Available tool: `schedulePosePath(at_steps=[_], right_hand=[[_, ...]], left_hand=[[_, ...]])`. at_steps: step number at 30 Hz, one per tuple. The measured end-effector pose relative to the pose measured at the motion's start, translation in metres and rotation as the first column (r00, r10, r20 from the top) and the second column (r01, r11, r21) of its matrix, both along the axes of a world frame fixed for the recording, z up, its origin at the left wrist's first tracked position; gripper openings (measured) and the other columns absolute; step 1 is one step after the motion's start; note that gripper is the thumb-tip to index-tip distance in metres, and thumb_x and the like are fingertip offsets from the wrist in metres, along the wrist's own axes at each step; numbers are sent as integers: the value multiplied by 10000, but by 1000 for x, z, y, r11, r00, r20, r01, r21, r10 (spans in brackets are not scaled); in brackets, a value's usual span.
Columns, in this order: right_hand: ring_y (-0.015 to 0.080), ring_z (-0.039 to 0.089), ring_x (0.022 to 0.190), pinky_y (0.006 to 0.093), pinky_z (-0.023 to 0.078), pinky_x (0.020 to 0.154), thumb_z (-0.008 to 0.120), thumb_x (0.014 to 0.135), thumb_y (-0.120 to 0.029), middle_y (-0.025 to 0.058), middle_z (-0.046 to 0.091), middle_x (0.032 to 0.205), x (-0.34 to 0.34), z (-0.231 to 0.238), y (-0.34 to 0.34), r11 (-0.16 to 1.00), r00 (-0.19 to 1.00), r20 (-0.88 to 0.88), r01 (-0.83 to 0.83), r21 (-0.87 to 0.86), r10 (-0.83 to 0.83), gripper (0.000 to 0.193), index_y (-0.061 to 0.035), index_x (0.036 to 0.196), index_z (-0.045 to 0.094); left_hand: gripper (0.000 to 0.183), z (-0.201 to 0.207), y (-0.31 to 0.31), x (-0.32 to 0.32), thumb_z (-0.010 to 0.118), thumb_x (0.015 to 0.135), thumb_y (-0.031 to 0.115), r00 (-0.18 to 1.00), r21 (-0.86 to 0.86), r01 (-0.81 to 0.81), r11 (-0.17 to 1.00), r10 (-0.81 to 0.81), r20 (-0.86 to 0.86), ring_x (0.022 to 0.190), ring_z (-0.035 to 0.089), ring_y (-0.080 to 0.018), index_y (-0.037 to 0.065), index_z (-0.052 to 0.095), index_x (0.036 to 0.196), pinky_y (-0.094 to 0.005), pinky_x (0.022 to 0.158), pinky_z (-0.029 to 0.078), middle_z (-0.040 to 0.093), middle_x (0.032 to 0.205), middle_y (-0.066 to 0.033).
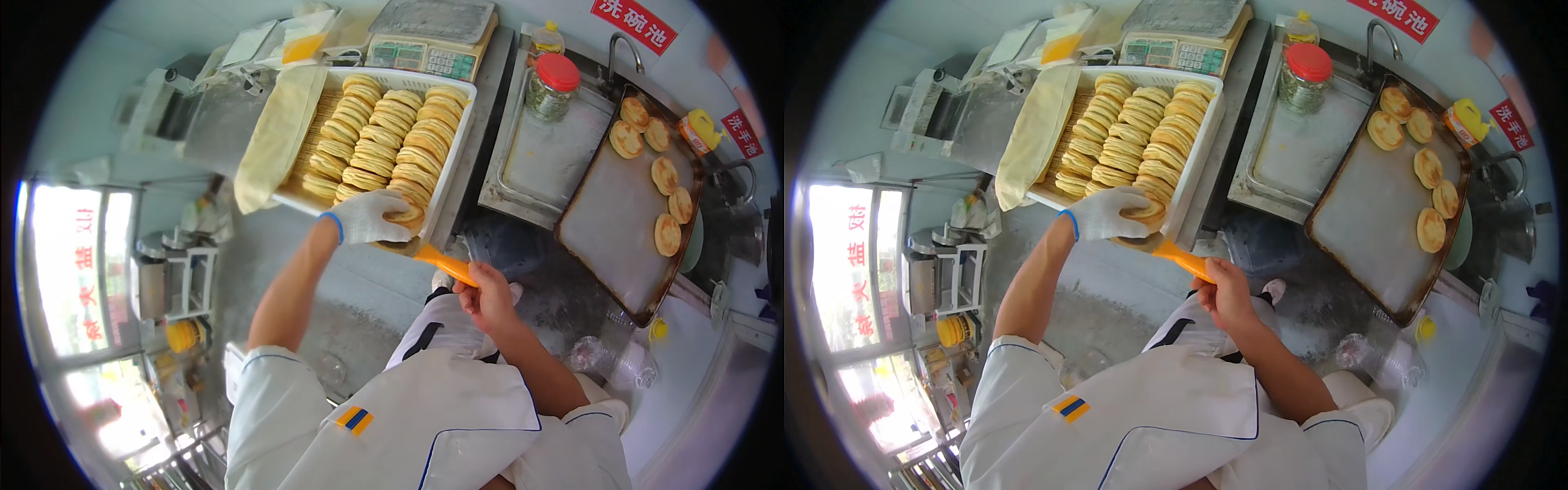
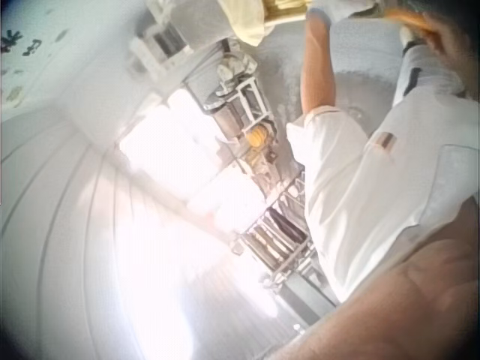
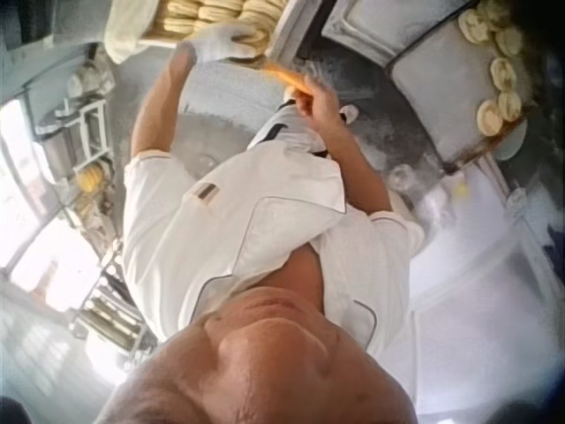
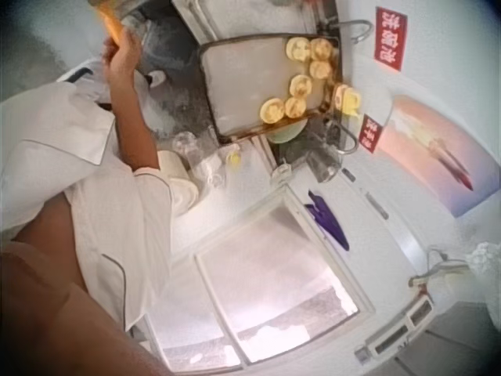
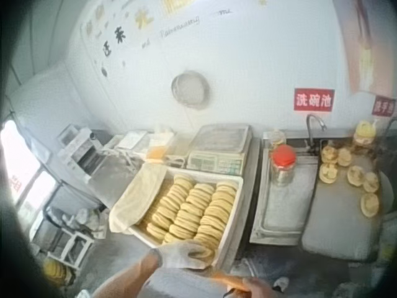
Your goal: The person uses a metal spatula to transfer round baked buns from a tray onto a white bin, stacking them in neat rows. After stacking, the person carries the bin to a display area, then returns to the sink to wash and dry their hands.
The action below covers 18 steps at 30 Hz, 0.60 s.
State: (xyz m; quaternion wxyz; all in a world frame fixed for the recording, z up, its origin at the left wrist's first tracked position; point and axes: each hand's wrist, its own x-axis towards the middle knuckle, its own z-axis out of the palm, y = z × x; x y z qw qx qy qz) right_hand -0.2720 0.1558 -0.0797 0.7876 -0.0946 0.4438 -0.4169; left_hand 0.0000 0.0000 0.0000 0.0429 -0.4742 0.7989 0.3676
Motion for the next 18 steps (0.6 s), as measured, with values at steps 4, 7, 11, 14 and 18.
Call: schedulePosePath(at_steps=[4,7,11,14,18], right_hand=[[123,529,501,254,377,429,551,1058,-304,105,657,782,3,22,21,995,988,-147,51,83,-38,289,-33,1143,599],[111,521,500,254,356,428,546,1051,-292,95,659,782,1,38,34,996,974,-226,41,75,-23,300,-31,1189,601],[114,522,498,256,364,430,550,1047,-285,95,668,784,-5,50,53,992,960,-273,92,87,-65,320,-29,1232,606],[115,528,503,245,376,443,553,1050,-267,96,678,789,-11,53,64,988,949,-290,147,49,-126,326,-23,1259,609],[102,545,531,223,396,472,555,1056,-230,93,692,800,-22,45,70,956,913,-283,286,-68,-294,320,-17,1288,607]], left_hand=[[519,-23,-19,8,710,877,440,998,321,-33,946,13,63,1053,687,-295,25,708,1189,-387,942,513,725,1036,-174],[517,-34,-21,9,647,903,485,997,316,4,949,-28,72,947,706,-378,26,727,1126,-458,869,528,749,960,-177],[485,-49,-25,7,569,935,495,946,76,229,970,-240,220,992,673,-426,64,736,1082,-482,890,517,731,1053,-210],[413,-50,-18,14,559,947,424,955,-3,256,967,-252,157,982,666,-432,60,719,1057,-494,895,514,717,1020,-218],[343,-40,-18,30,540,955,350,955,-118,288,950,-275,114,973,670,-437,54,695,1031,-518,895,523,708,1012,-223]])
